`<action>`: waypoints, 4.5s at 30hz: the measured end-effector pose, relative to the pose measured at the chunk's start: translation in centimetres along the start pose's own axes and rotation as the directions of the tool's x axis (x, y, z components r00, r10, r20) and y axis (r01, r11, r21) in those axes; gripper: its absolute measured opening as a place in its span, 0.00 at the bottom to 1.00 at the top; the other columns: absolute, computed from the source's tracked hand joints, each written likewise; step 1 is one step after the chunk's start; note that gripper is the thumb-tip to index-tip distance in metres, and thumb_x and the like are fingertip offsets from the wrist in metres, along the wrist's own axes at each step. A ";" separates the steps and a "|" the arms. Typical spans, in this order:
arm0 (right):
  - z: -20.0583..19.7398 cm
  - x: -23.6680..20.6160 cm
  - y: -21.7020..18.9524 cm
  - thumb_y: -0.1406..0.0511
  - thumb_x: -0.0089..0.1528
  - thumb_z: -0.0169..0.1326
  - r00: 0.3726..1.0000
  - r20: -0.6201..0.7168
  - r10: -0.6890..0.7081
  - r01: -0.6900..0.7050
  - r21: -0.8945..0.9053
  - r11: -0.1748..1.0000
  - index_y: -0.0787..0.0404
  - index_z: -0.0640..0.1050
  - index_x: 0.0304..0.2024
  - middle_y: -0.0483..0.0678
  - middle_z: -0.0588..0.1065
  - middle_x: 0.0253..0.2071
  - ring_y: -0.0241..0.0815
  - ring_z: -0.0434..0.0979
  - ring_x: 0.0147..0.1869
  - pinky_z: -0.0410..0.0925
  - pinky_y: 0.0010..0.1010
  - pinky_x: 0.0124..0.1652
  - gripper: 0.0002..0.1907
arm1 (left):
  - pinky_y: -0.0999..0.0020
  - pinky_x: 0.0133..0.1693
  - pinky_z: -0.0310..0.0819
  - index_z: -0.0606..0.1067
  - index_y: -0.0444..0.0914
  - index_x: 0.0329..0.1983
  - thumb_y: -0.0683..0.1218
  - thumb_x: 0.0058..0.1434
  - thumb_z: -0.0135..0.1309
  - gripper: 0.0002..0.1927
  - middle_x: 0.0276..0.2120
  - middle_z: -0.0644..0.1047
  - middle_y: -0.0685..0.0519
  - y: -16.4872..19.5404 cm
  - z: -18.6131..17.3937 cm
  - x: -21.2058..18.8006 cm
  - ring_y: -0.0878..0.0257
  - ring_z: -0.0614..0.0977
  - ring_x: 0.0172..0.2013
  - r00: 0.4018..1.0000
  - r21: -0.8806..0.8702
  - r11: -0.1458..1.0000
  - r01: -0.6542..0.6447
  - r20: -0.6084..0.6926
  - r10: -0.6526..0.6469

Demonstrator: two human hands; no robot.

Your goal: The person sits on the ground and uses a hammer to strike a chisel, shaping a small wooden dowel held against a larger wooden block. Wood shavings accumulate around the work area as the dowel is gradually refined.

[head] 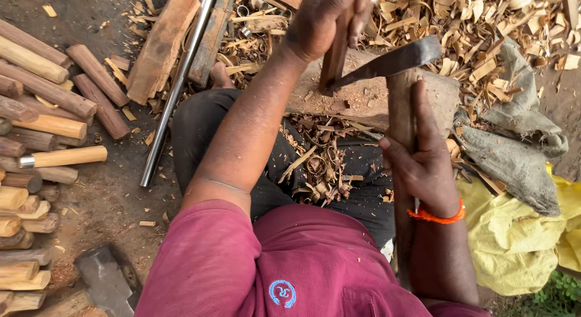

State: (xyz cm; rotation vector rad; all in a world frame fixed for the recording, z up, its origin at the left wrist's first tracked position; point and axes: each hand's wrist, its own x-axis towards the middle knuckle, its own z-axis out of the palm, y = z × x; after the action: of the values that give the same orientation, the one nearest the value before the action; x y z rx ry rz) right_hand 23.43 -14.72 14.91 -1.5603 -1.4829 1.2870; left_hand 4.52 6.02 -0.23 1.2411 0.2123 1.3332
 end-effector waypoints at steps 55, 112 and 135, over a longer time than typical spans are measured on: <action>-3.1 -4.4 0.4 0.81 0.60 0.58 0.989 -0.051 -0.137 0.109 -0.369 0.923 0.59 0.57 0.76 0.53 0.69 0.50 0.46 0.75 0.34 0.68 0.30 0.31 0.45 | 0.65 0.33 0.76 0.71 0.40 0.41 0.65 0.77 0.41 0.26 0.27 0.71 0.54 -0.7 0.9 0.5 0.65 0.75 0.27 0.999 0.135 0.990 -0.031 -0.038 0.037; 1.2 -0.5 -0.3 0.83 0.59 0.53 0.965 0.139 -0.222 0.260 -0.427 0.866 0.62 0.51 0.78 0.63 0.66 0.74 0.50 0.72 0.61 0.68 0.35 0.56 0.47 | 0.64 0.30 0.78 0.68 0.39 0.36 0.62 0.81 0.32 0.27 0.26 0.71 0.51 -4.1 0.1 1.1 0.62 0.76 0.24 0.961 0.164 0.951 -0.263 0.132 0.243; -1.5 -2.9 -0.1 0.82 0.60 0.57 0.985 0.038 -0.170 0.171 -0.401 0.900 0.61 0.58 0.76 0.56 0.75 0.65 0.47 0.76 0.58 0.70 0.28 0.55 0.44 | 0.65 0.33 0.84 0.71 0.38 0.41 0.64 0.78 0.33 0.28 0.28 0.71 0.52 -0.5 0.2 -0.3 0.63 0.76 0.27 0.999 -0.026 1.000 -0.013 0.029 0.014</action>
State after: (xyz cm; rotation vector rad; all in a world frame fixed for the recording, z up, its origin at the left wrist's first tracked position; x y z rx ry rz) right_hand 25.10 -17.21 16.11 -1.6304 -1.9321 0.9193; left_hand 4.88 5.83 -0.71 1.2412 0.1656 1.3248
